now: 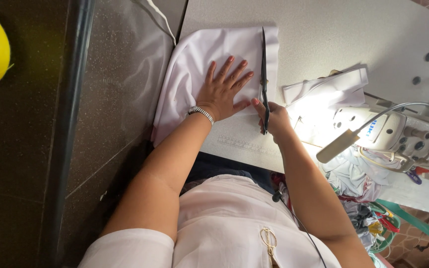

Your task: The person cuts a white fabric on a worktable using shears. They hold the fabric with one hand and cut along its edge with the other, producing several cut strips. The person briefly pauses to adjust a spool of red thread on the sewing machine before resuming cutting.

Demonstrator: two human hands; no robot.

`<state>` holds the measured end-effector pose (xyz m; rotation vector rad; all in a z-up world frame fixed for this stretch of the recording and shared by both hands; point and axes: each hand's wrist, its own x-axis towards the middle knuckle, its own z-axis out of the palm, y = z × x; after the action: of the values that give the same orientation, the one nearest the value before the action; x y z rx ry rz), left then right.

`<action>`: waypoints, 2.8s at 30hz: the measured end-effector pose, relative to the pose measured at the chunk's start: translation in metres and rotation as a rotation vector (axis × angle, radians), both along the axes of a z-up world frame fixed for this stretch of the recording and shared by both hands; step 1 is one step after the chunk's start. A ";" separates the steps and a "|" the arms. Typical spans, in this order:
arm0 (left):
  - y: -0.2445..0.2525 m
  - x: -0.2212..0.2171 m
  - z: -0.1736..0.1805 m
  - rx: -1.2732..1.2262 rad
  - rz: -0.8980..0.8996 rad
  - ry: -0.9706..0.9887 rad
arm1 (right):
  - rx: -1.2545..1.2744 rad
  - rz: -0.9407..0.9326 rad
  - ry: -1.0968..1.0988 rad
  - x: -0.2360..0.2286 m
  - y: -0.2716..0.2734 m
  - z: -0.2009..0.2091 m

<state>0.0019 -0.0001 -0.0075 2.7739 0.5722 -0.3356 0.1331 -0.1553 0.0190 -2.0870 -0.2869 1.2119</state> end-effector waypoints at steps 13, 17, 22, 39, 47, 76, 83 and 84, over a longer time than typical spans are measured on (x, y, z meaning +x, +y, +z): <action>0.003 0.002 0.000 -0.009 -0.021 0.049 | 0.089 0.007 0.053 0.015 0.007 -0.003; 0.003 0.002 0.005 -0.021 -0.018 0.076 | 0.052 -0.016 0.029 0.015 0.019 -0.001; 0.002 0.003 0.005 -0.038 -0.012 0.063 | 0.100 -0.130 0.014 0.011 0.015 -0.013; -0.016 0.046 0.032 -0.096 0.044 0.083 | -0.047 0.014 0.127 0.002 -0.119 0.032; -0.013 -0.004 -0.006 0.010 0.099 -0.066 | -0.296 0.085 0.235 -0.047 -0.183 0.057; -0.014 -0.006 0.006 -0.017 0.097 -0.025 | -0.222 0.115 0.250 -0.073 -0.130 0.031; -0.013 -0.006 0.011 -0.019 0.091 -0.010 | -0.217 0.100 0.197 -0.077 -0.133 0.025; -0.013 -0.006 0.011 -0.018 0.093 0.003 | -0.211 0.041 0.197 -0.079 -0.133 0.023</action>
<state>-0.0038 -0.0134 0.0039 2.7193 0.6923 -0.3225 0.0542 -0.2885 0.0424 -2.1245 -0.1157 1.5166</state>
